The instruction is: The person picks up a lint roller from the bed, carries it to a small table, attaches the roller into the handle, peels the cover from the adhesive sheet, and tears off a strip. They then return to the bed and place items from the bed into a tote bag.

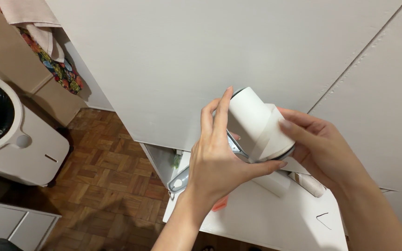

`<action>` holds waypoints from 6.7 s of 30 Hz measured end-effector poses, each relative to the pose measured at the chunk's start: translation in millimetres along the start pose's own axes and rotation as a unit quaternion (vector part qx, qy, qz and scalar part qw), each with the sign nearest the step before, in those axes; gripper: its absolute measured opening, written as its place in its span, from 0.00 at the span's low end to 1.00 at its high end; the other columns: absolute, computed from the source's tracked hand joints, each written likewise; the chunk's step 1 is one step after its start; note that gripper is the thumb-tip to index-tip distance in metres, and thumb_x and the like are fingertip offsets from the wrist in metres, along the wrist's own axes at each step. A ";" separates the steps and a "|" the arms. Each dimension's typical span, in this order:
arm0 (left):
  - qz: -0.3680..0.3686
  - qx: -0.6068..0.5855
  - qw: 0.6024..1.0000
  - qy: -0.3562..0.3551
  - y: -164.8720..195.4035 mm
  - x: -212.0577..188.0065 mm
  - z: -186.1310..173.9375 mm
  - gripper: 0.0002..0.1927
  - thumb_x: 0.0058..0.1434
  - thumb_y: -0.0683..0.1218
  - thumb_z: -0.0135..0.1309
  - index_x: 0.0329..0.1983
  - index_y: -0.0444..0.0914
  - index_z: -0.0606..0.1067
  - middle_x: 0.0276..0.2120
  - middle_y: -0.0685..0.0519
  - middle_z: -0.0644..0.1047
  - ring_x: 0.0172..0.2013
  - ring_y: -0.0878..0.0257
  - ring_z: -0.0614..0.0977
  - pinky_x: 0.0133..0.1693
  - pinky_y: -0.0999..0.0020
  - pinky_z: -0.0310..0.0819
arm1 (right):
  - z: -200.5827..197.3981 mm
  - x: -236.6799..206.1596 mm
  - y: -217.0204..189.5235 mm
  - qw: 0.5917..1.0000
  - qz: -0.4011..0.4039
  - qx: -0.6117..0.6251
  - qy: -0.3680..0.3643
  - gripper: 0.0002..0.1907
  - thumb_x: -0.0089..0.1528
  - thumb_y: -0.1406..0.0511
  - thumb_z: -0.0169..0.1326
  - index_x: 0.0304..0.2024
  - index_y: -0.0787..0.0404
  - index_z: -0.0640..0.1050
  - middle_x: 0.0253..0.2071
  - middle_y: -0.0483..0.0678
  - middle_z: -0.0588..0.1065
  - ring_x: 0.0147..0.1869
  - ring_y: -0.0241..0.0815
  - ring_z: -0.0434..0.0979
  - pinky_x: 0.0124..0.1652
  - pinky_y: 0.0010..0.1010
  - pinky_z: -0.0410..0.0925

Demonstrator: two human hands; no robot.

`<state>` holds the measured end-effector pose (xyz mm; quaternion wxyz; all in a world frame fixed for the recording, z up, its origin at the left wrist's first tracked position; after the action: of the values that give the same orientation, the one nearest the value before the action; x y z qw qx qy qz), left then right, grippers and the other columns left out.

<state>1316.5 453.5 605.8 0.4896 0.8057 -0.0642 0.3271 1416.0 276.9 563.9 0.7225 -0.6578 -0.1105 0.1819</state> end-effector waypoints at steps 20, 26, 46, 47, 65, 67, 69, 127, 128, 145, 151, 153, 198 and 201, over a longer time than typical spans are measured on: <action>-0.008 0.069 0.998 -0.013 7.5 5.9 -1.9 0.69 0.33 0.58 0.77 0.76 0.37 0.54 0.66 0.45 0.63 0.41 0.55 0.83 0.36 0.64 0.83 | 11.9 -8.3 -43.7 0.973 -0.089 -0.207 0.040 0.21 0.67 0.58 0.50 0.53 0.63 0.84 0.41 0.49 0.83 0.44 0.35 0.79 0.44 0.29 0.72; -0.059 0.031 0.996 -0.056 -10.9 7.4 10.9 0.71 0.30 0.57 0.76 0.76 0.33 0.52 0.66 0.45 0.64 0.45 0.52 0.81 0.40 0.61 0.82 | 3.8 0.3 -49.6 0.963 -0.082 -0.234 0.107 0.19 0.67 0.58 0.52 0.50 0.65 0.83 0.39 0.50 0.82 0.41 0.38 0.81 0.44 0.34 0.76; 0.056 0.014 0.997 -0.047 4.0 -7.6 -0.2 0.65 0.34 0.59 0.77 0.72 0.29 0.59 0.64 0.40 0.67 0.49 0.54 0.84 0.43 0.65 0.86 | -47.4 -19.5 -51.9 0.938 -0.087 -0.229 0.244 0.17 0.69 0.60 0.54 0.50 0.67 0.81 0.42 0.52 0.80 0.44 0.42 0.81 0.46 0.34 0.76; 0.042 0.015 0.997 -0.057 0.6 -8.0 0.5 0.65 0.34 0.59 0.77 0.72 0.29 0.59 0.64 0.41 0.67 0.47 0.55 0.84 0.42 0.65 0.86 | -53.4 -19.5 -50.4 0.937 -0.090 -0.226 0.250 0.16 0.69 0.61 0.54 0.51 0.68 0.81 0.43 0.52 0.80 0.44 0.42 0.81 0.46 0.34 0.76; -0.003 0.071 0.997 0.025 -30.5 6.1 -54.1 0.76 0.37 0.62 0.75 0.79 0.31 0.42 0.61 0.41 0.64 0.52 0.52 0.78 0.52 0.57 0.78 | -98.6 -43.4 -51.0 0.930 -0.139 -0.284 0.186 0.21 0.62 0.72 0.51 0.59 0.64 0.76 0.49 0.54 0.78 0.48 0.47 0.81 0.45 0.39 0.76; -0.002 0.081 0.996 0.020 -25.1 6.2 -53.0 0.77 0.37 0.62 0.75 0.80 0.32 0.41 0.61 0.41 0.65 0.49 0.53 0.79 0.52 0.57 0.79 | -91.6 -43.9 -45.4 0.924 -0.117 -0.305 0.199 0.20 0.63 0.73 0.49 0.58 0.62 0.76 0.48 0.53 0.78 0.46 0.45 0.80 0.40 0.37 0.75; 0.003 0.095 0.995 0.016 -19.8 7.1 -51.6 0.77 0.36 0.63 0.75 0.79 0.33 0.41 0.61 0.42 0.66 0.48 0.54 0.81 0.49 0.58 0.80 | -87.8 -41.9 -24.0 0.928 -0.030 -0.301 0.215 0.25 0.59 0.74 0.59 0.57 0.54 0.71 0.47 0.52 0.78 0.44 0.45 0.81 0.35 0.40 0.76; -0.259 -0.112 0.959 -0.025 -60.8 -59.8 -30.1 0.74 0.40 0.56 0.71 0.77 0.31 0.34 0.67 0.46 0.67 0.40 0.62 0.85 0.41 0.64 0.86 | 1.9 -17.8 141.5 0.980 0.077 0.168 0.079 0.13 0.63 0.74 0.44 0.51 0.73 0.68 0.51 0.56 0.74 0.56 0.47 0.81 0.57 0.39 0.70; -0.260 -0.110 0.959 -0.027 -61.1 -60.2 -30.4 0.74 0.40 0.56 0.71 0.77 0.31 0.34 0.67 0.46 0.66 0.40 0.62 0.85 0.40 0.64 0.86 | -4.8 -19.9 152.3 0.977 0.091 0.165 0.097 0.13 0.63 0.72 0.43 0.51 0.70 0.66 0.50 0.56 0.75 0.54 0.48 0.81 0.55 0.43 0.71; -0.243 -0.074 0.964 -0.079 -62.6 -68.3 -1.2 0.74 0.39 0.57 0.73 0.77 0.28 0.38 0.64 0.47 0.72 0.39 0.64 0.82 0.42 0.70 0.76 | -107.4 -64.4 239.1 0.937 0.171 0.109 0.283 0.13 0.63 0.71 0.46 0.50 0.67 0.65 0.45 0.58 0.77 0.40 0.52 0.85 0.40 0.34 0.76; -0.249 -0.089 0.960 -0.095 -62.0 -66.6 5.7 0.73 0.40 0.57 0.73 0.77 0.28 0.39 0.58 0.46 0.77 0.42 0.64 0.83 0.46 0.69 0.77 | -180.9 -89.4 274.3 0.918 0.175 0.045 0.353 0.08 0.68 0.66 0.49 0.47 0.59 0.76 0.26 0.41 0.58 0.24 0.33 0.54 0.23 0.27 0.52; -0.249 -0.090 0.960 -0.094 -62.2 -66.7 6.8 0.73 0.40 0.57 0.73 0.78 0.29 0.39 0.57 0.45 0.78 0.42 0.63 0.83 0.47 0.68 0.77 | -197.5 -90.8 283.6 0.913 0.176 0.096 0.356 0.16 0.74 0.56 0.50 0.46 0.62 0.77 0.25 0.39 0.53 0.23 0.33 0.51 0.22 0.27 0.49; -0.285 -0.073 0.950 -0.103 -72.3 -79.2 14.5 0.78 0.37 0.59 0.75 0.78 0.30 0.35 0.57 0.44 0.70 0.44 0.62 0.81 0.47 0.68 0.76 | -169.0 -86.4 231.5 0.760 0.102 -0.472 0.436 0.42 0.49 0.53 0.76 0.58 0.60 0.70 0.55 0.59 0.65 0.53 0.59 0.72 0.46 0.50 0.69; -0.297 -0.069 0.946 -0.111 -74.2 -81.1 14.9 0.79 0.36 0.59 0.75 0.78 0.32 0.34 0.63 0.43 0.65 0.44 0.62 0.81 0.47 0.67 0.76 | -167.6 -69.8 236.7 0.785 0.040 -0.480 0.389 0.27 0.51 0.62 0.73 0.48 0.61 0.78 0.51 0.54 0.67 0.48 0.56 0.75 0.48 0.44 0.71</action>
<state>1291.8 461.6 497.9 0.6089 0.7836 0.1016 0.0707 1391.6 112.1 316.5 0.2877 -0.9384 0.1337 -0.1369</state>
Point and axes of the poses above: each hand's wrist, its own x-axis towards the middle knuckle, its own z-axis out of the palm, y = z × x, the point moved 8 cm from there along x, towards the middle knuckle
